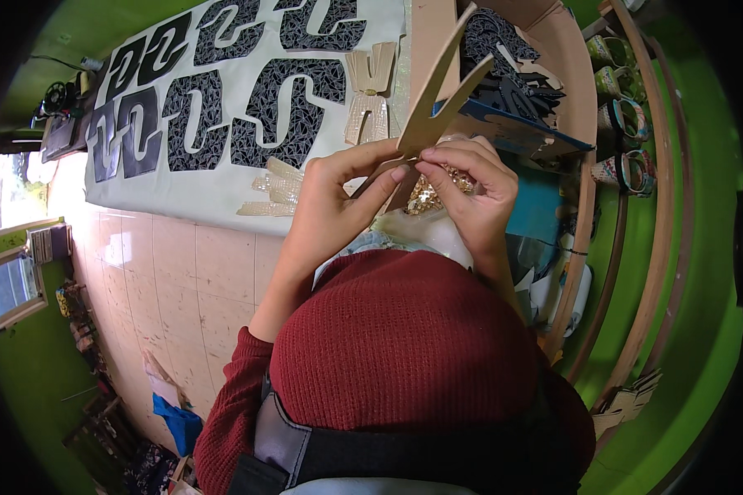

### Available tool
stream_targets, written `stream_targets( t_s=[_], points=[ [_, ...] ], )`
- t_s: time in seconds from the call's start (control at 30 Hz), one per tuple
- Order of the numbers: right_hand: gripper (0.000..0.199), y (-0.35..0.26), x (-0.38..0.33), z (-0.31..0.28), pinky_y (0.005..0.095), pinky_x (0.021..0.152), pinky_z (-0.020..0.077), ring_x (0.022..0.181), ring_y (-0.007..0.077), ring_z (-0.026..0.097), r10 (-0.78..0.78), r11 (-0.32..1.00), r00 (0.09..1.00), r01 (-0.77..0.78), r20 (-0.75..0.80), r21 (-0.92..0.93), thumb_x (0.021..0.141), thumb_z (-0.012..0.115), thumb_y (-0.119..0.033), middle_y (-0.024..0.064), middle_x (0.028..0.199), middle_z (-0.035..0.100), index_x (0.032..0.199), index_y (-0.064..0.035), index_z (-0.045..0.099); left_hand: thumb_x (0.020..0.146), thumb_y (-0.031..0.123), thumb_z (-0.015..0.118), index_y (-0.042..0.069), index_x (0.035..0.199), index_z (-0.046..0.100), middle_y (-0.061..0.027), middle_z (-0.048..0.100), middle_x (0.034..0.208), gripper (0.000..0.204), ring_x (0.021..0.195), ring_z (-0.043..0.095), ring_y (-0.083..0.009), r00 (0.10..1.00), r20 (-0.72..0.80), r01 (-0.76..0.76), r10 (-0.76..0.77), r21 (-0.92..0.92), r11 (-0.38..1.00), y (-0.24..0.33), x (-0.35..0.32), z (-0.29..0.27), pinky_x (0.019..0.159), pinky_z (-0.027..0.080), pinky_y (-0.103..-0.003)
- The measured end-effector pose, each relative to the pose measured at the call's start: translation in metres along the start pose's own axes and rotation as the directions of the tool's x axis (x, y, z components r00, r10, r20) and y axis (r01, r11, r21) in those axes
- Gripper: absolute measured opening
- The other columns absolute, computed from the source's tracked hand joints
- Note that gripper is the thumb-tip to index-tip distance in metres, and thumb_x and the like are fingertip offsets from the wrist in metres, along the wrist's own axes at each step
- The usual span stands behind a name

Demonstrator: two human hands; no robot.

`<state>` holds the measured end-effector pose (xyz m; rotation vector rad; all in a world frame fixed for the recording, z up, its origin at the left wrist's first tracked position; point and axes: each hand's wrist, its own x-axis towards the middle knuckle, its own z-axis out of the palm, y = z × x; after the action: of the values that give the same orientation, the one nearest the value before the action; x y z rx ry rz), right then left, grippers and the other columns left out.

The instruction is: The recorder is seen organizing and assembling various components for shoe manufacturing, including leather pieces and metal buckles.

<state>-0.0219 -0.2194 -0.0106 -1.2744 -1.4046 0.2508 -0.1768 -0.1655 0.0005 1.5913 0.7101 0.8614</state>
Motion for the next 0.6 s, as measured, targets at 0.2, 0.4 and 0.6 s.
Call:
stream_targets(
  t_s=[0.2,0.4,0.6],
  points=[
    [0.016,-0.005,0.002,-0.001,0.0278,0.062,0.0429,0.068,0.0193,0.056,-0.007,0.997,1.0,0.008,0.014,-0.073,0.063,0.07,-0.001,0.0065,0.076,0.062,0.077,-0.0043,0.065,0.079,0.001,0.06,-0.005,0.103,0.057,-0.0099,0.064,0.091,0.025,0.084,0.059,-0.0111,1.0,0.009,0.009,-0.01,0.054,0.998,0.003,0.0,0.001,0.075,0.046,-0.023],
    [0.017,-0.005,0.002,-0.001,0.0281,0.062,0.0427,0.069,0.0201,0.057,-0.031,0.998,0.999,0.033,0.026,-0.055,0.063,0.069,0.0,0.0062,0.075,0.061,0.078,-0.0037,0.062,0.08,0.002,0.06,-0.006,0.102,0.057,-0.01,0.064,0.088,0.024,0.081,0.059,-0.0093,0.998,-0.063,0.006,0.005,0.169,0.986,-0.008,-0.003,0.004,0.072,0.045,-0.021],
    [0.017,-0.004,0.004,-0.002,0.0284,0.061,0.0426,0.068,0.0206,0.056,-0.081,0.994,0.996,0.082,0.027,-0.066,0.062,0.069,0.0,0.006,0.074,0.061,0.077,-0.0033,0.061,0.074,0.009,0.066,-0.001,0.094,0.061,-0.0132,0.064,0.073,0.023,0.066,0.059,-0.0204,0.973,-0.185,-0.1,0.138,0.201,0.974,-0.01,-0.003,0.01,0.074,0.042,-0.029]
  ],
)
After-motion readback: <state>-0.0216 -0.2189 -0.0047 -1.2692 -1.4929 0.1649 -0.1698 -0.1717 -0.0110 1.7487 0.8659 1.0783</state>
